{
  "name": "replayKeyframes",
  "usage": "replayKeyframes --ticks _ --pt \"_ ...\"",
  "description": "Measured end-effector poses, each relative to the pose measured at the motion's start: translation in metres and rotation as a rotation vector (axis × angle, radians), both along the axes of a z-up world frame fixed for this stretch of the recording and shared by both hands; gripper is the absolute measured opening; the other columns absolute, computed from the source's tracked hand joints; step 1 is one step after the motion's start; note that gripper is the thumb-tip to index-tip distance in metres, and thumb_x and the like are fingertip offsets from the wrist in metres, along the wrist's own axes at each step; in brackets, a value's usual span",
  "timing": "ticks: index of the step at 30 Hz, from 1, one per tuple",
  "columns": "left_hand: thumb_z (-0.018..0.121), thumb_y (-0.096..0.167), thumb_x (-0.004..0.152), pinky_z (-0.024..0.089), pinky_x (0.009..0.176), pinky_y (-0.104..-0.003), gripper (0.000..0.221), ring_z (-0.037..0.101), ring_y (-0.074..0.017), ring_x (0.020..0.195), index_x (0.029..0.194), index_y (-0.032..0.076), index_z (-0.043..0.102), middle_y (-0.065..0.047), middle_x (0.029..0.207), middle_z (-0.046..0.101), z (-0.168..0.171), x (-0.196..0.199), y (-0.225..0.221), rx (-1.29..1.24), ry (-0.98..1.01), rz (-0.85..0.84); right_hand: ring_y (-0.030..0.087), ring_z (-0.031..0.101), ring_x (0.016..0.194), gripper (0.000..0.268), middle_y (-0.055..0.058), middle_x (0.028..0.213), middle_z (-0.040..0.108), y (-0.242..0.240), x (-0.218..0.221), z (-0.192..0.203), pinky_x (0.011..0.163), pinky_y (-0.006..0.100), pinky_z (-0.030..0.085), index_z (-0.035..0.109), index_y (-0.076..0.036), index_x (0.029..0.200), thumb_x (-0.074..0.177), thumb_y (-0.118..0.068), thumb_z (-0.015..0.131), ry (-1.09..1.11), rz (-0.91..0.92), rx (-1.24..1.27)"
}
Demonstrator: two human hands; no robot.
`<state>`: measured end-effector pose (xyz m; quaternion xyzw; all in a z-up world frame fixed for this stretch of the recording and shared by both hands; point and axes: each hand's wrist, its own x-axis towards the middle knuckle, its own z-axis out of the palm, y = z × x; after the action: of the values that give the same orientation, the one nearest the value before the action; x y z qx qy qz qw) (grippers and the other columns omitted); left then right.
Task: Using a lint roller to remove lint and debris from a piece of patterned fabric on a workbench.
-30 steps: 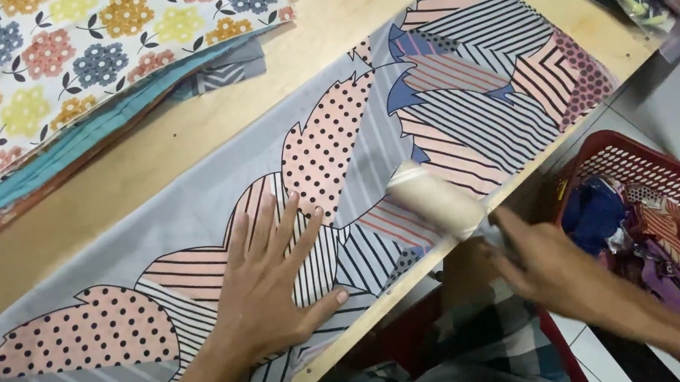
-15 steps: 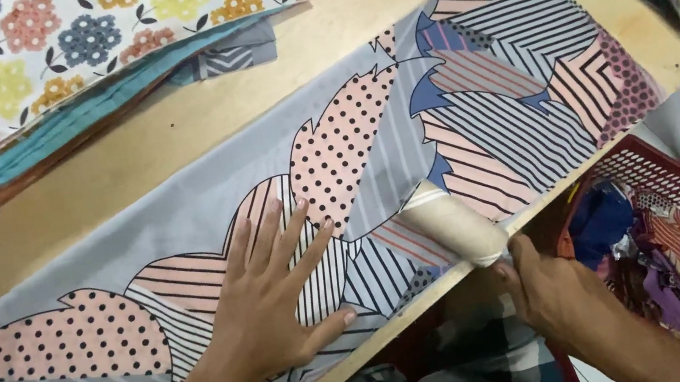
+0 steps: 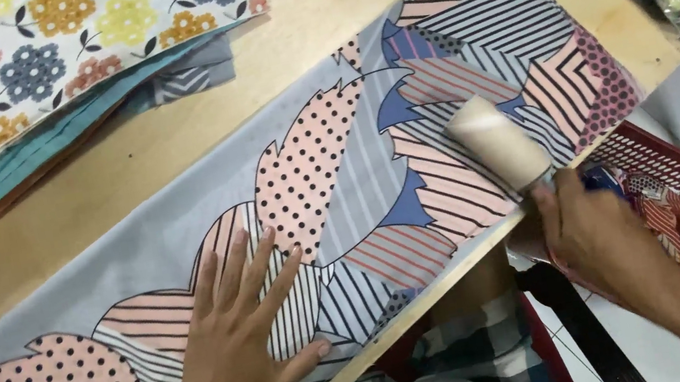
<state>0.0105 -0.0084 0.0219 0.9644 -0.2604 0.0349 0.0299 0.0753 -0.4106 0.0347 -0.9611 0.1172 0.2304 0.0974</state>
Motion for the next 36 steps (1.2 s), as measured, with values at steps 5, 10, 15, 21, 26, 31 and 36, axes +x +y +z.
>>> replayKeyframes --ticks 5,10,15,21,26,31,36 --pt "0.038 0.09 0.082 -0.007 0.13 -0.049 0.108 0.0 -0.0296 0.161 0.164 0.024 0.014 -0.012 0.173 0.006 -0.003 0.002 0.0 0.023 -0.008 -0.008 0.044 0.067 0.055 0.043 0.026 0.07 0.064 -0.03 0.033 0.013 0.044 0.054 0.058 0.048 0.001 0.127 0.117 -0.037 0.03 -0.029 -0.145 0.03" --pt "0.046 0.087 0.082 -0.001 0.13 -0.05 0.108 0.006 -0.0318 0.161 0.165 0.023 0.02 -0.012 0.173 0.012 -0.002 -0.001 0.0 -0.013 -0.013 -0.013 0.054 0.06 0.055 0.046 0.039 0.079 0.062 -0.06 0.046 0.019 0.045 0.063 0.049 0.051 0.01 0.111 0.122 -0.03 0.034 -0.266 -0.076 0.025" --pt "0.036 0.089 0.085 -0.006 0.13 -0.048 0.105 0.003 -0.0291 0.161 0.165 0.024 0.017 -0.012 0.173 0.009 -0.009 -0.003 0.001 0.043 -0.039 -0.007 0.061 0.061 0.08 0.052 0.046 0.099 0.06 -0.058 0.05 0.029 0.063 0.07 0.049 0.048 0.01 0.122 0.122 -0.038 0.029 -0.205 -0.199 0.04" --pt "0.044 0.093 0.082 -0.018 0.121 -0.05 0.118 -0.018 -0.0308 0.157 0.164 0.019 0.003 -0.014 0.172 -0.014 -0.016 0.001 0.008 0.009 0.089 -0.074 0.062 0.059 0.074 0.054 0.045 0.092 0.061 -0.067 0.045 0.016 0.059 0.066 0.043 0.052 0.009 0.113 0.123 -0.041 0.033 -0.321 -0.111 0.012" --pt "0.047 0.072 0.091 -0.015 0.123 -0.05 0.1 -0.01 -0.0317 0.159 0.163 0.013 0.01 -0.017 0.171 -0.002 -0.002 0.013 0.016 -0.158 0.271 0.101 0.028 0.061 0.054 0.043 0.014 0.074 0.065 -0.018 0.037 0.026 0.039 0.041 0.052 0.05 -0.002 0.135 0.118 -0.037 0.033 -0.289 0.073 -0.032" --pt "0.04 0.084 0.087 -0.014 0.127 -0.049 0.109 0.007 -0.0339 0.161 0.162 0.005 0.027 -0.02 0.171 0.02 -0.006 0.024 0.03 0.036 0.09 0.294 0.051 0.074 0.085 0.029 0.029 0.09 0.074 0.056 0.024 0.022 0.078 0.062 0.058 0.06 -0.001 0.117 0.094 -0.018 0.056 -0.381 0.453 -0.023" --pt "0.041 0.074 0.093 -0.005 0.127 -0.05 0.103 0.008 -0.037 0.159 0.161 -0.001 0.023 -0.023 0.171 0.016 -0.007 0.022 0.031 0.0 0.147 0.317 0.041 0.073 0.088 0.039 0.02 0.085 0.071 0.099 0.038 -0.001 0.073 0.056 0.059 0.059 -0.007 0.102 0.106 -0.042 0.042 -0.4 0.737 0.023"
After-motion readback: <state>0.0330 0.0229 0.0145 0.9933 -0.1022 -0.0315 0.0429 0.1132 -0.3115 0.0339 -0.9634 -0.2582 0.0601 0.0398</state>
